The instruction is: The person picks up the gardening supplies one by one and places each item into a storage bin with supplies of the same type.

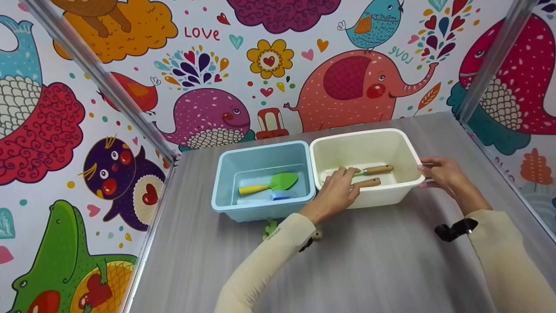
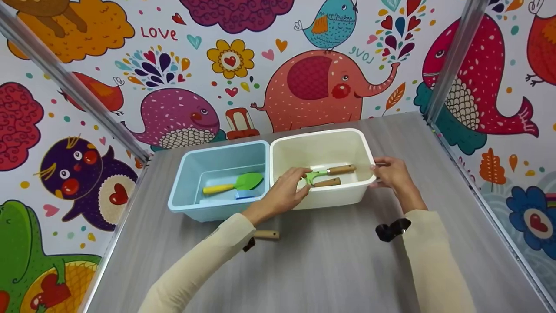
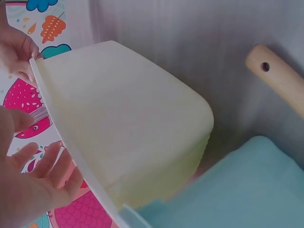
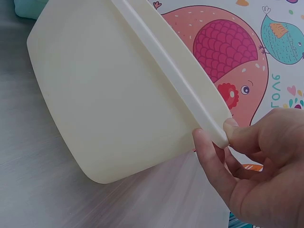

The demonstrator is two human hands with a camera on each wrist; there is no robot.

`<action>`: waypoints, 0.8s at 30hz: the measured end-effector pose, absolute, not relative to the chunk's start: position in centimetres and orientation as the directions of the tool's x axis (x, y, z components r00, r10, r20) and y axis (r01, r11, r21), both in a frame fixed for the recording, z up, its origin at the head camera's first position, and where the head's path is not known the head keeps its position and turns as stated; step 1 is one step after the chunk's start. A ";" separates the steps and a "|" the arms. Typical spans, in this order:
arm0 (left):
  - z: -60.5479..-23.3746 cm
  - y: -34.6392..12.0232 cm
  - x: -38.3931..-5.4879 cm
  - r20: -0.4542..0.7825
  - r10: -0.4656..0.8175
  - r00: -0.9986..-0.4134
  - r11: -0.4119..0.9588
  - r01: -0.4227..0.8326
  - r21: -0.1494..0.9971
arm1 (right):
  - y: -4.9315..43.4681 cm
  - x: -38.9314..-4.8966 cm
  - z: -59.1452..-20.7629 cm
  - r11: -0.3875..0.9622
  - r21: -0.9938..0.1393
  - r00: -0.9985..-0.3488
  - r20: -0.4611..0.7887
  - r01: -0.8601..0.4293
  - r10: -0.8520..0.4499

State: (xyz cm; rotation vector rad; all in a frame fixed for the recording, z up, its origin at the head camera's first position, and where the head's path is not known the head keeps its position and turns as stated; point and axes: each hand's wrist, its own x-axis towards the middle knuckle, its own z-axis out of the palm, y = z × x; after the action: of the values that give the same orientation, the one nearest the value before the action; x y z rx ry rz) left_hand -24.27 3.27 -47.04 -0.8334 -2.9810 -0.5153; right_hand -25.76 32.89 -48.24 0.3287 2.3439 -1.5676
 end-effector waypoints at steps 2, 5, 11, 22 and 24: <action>-47.3 3.0 -24.0 0.098 0.508 -0.856 0.799 0.510 0.318 | 32.9 -25.7 -48.2 0.375 -0.858 -0.928 -0.373 0.352 0.018; -47.6 2.7 -23.6 0.127 0.514 -0.848 0.782 0.524 0.338 | 32.9 -25.7 -48.2 0.369 -0.857 -0.925 -0.380 0.359 0.016; -48.0 2.1 -22.9 0.189 0.518 -0.834 0.758 0.550 0.351 | 32.9 -25.7 -48.2 0.363 -0.857 -0.922 -0.386 0.365 0.015; -48.2 0.6 -20.9 0.220 0.569 -0.793 0.736 0.610 0.294 | 33.0 -25.7 -48.3 0.368 -0.866 -0.934 -0.358 0.339 0.017; -48.4 0.3 -20.6 0.229 0.575 -0.786 0.728 0.619 0.294 | 33.0 -25.7 -48.3 0.371 -0.863 -0.932 -0.362 0.343 0.020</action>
State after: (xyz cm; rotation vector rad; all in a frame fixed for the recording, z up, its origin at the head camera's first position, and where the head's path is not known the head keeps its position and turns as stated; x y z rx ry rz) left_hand -20.62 0.31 -48.43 -0.9732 -2.8060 -0.5440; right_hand -25.65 32.98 -48.32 0.3210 2.3448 -1.5821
